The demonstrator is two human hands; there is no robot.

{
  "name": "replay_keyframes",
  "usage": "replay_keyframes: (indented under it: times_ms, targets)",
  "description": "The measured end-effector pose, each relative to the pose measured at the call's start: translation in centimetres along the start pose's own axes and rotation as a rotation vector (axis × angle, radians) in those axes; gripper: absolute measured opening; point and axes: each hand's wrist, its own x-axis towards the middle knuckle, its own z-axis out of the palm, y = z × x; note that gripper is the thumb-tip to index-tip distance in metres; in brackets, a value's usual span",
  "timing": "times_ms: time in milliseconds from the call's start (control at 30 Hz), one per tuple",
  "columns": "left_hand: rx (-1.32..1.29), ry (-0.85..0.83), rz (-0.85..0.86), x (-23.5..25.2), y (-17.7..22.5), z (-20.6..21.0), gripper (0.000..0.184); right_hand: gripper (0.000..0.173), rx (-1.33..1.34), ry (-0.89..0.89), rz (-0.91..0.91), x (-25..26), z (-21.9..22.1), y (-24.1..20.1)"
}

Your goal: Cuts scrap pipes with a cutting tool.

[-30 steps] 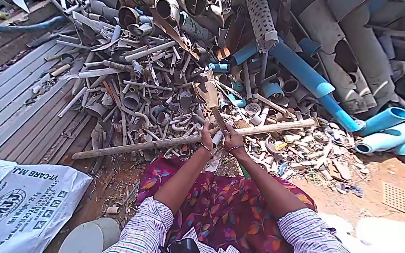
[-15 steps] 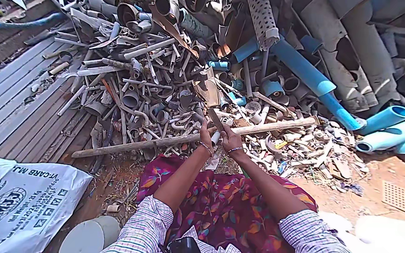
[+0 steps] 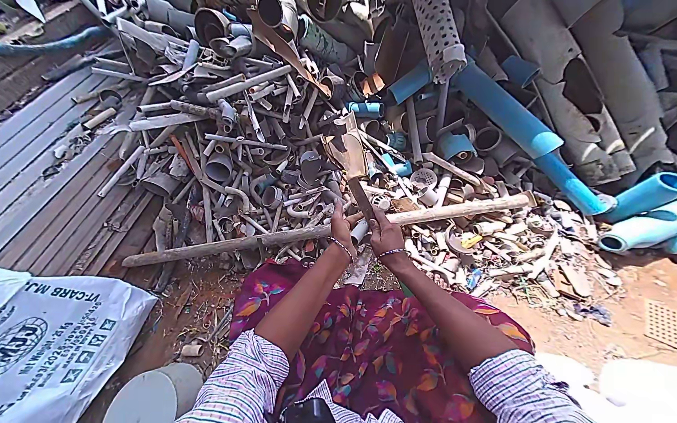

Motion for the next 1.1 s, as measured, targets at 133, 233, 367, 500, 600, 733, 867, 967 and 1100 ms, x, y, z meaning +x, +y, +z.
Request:
replay_keyframes:
  times_ms: [133, 233, 367, 500, 600, 733, 867, 967, 1100]
  targets:
    - [0.019, -0.026, -0.021, -0.1, -0.7, 0.0, 0.089, 0.046, 0.06, 0.013, 0.075, 0.5, 0.3, 1.2]
    - [0.011, -0.025, 0.017, 0.3, -0.4, -0.6, 0.091, 0.046, 0.052, 0.026, -0.007, -0.4, 0.6, 0.0]
    - [-0.01, 0.007, -0.018, 0.0, -0.5, 0.2, 0.091, 0.046, 0.077, -0.006, 0.092, 0.6, 0.4, 0.9]
    - [-0.034, 0.014, 0.026, 0.2, -0.4, -0.2, 0.088, 0.046, 0.05, 0.016, 0.006, -0.7, 0.6, -0.5]
    - [-0.052, 0.026, -0.006, 0.2, -0.3, -0.2, 0.088, 0.046, 0.051, -0.016, 0.03, -0.3, 0.4, 0.0]
    - [-0.043, -0.005, 0.006, 0.2, -0.7, -0.2, 0.089, 0.046, 0.068, 0.009, 0.048, -0.2, 0.5, 0.1]
    - [-0.046, 0.02, 0.0, 0.2, -0.5, -0.1, 0.089, 0.045, 0.083, 0.004, 0.019, -0.1, 0.6, 0.5]
    - [-0.031, 0.013, 0.019, 0.3, -0.9, -0.1, 0.087, 0.047, 0.057, 0.006, 0.044, -0.4, 0.6, 0.3]
    - [-0.08, 0.051, 0.017, 0.0, 0.0, -0.1, 0.085, 0.047, 0.043, 0.01, -0.021, -0.6, 0.6, 0.1]
